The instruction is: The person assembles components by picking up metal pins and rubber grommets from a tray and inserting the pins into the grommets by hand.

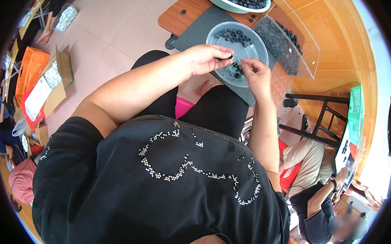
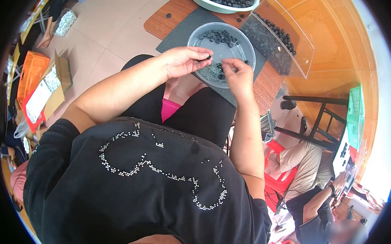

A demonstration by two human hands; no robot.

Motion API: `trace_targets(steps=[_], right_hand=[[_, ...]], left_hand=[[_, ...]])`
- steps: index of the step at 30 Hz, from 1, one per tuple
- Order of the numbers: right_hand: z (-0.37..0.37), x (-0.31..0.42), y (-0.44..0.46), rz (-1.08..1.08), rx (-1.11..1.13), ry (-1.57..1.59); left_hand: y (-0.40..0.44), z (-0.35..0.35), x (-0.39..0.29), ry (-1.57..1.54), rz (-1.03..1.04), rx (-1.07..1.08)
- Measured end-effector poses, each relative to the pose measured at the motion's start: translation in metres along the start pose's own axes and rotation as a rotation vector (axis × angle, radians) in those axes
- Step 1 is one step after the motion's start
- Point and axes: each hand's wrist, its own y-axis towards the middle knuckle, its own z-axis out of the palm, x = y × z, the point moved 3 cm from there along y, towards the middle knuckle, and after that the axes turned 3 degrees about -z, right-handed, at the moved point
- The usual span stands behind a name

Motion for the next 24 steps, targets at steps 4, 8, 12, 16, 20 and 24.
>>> trace_targets(steps=[4,8,12,16,20,24], right_hand=[[0.009,-0.004,-0.002,-0.191,0.003,-0.604],[0.017,-0.009,0.000,-0.224,0.004,-0.726],[0.012,-0.012,-0.001,-0.165,-0.058,-0.628],[0.006,-0.012,-0.002,-0.190,-0.125,-0.612],[0.006,-0.009,0.007,-0.303,-0.142,-0.698],[0.013,-0.009,0.026,-0.303,-0.101,-0.718]], left_hand=[[-0.003,-0.003,0.000,0.064,0.014,-0.010],[-0.012,-0.002,0.001,0.100,0.016,-0.032],[-0.014,-0.011,0.003,0.049,0.005,-0.044],[-0.017,-0.016,0.003,0.014,-0.022,-0.046],[-0.020,-0.011,0.006,0.016,-0.005,-0.069],[-0.022,-0.008,0.007,-0.019,0.010,-0.105]])
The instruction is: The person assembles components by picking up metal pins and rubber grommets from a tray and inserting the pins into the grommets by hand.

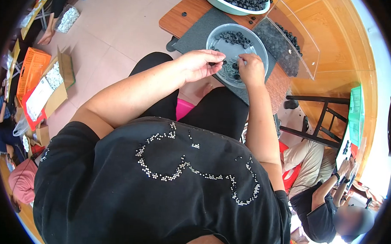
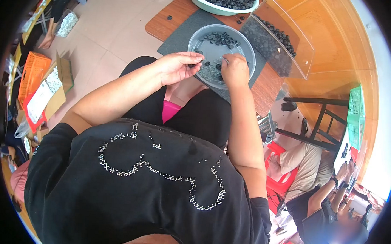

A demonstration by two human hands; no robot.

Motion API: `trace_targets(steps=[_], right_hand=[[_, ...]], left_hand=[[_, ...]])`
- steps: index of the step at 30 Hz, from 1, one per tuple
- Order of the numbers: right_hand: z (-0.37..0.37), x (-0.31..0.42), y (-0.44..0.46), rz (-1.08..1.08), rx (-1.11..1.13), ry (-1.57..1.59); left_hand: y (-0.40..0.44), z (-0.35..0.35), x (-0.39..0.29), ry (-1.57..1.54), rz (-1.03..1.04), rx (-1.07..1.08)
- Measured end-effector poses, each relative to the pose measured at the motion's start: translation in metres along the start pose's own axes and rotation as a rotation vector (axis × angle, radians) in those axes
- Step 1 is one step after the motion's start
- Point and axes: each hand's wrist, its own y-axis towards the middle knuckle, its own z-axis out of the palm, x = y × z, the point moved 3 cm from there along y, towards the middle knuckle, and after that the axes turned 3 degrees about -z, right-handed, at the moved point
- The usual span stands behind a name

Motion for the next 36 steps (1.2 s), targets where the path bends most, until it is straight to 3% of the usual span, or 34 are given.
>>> trace_targets(steps=[7,10,16,19,32,36], right_hand=[[0.021,0.008,0.024,0.050,0.290,-0.280],[0.009,0.007,0.018,0.107,0.075,-0.040],[-0.033,0.032,-0.026,0.408,0.037,1.107],[-0.050,0.049,-0.046,0.403,-0.006,1.291],[-0.056,0.064,-0.059,0.241,-0.181,1.048],[-0.066,0.066,-0.061,0.106,-0.199,0.721]], left_hand=[[-0.004,-0.001,-0.004,-0.010,0.017,0.005],[-0.009,0.004,-0.007,0.022,0.050,0.007],[-0.015,0.016,-0.004,0.123,0.098,0.039],[-0.022,0.029,0.006,0.254,0.119,0.027],[-0.055,0.057,0.019,0.398,0.269,-0.007],[-0.060,0.063,0.017,0.677,0.327,-0.048]])
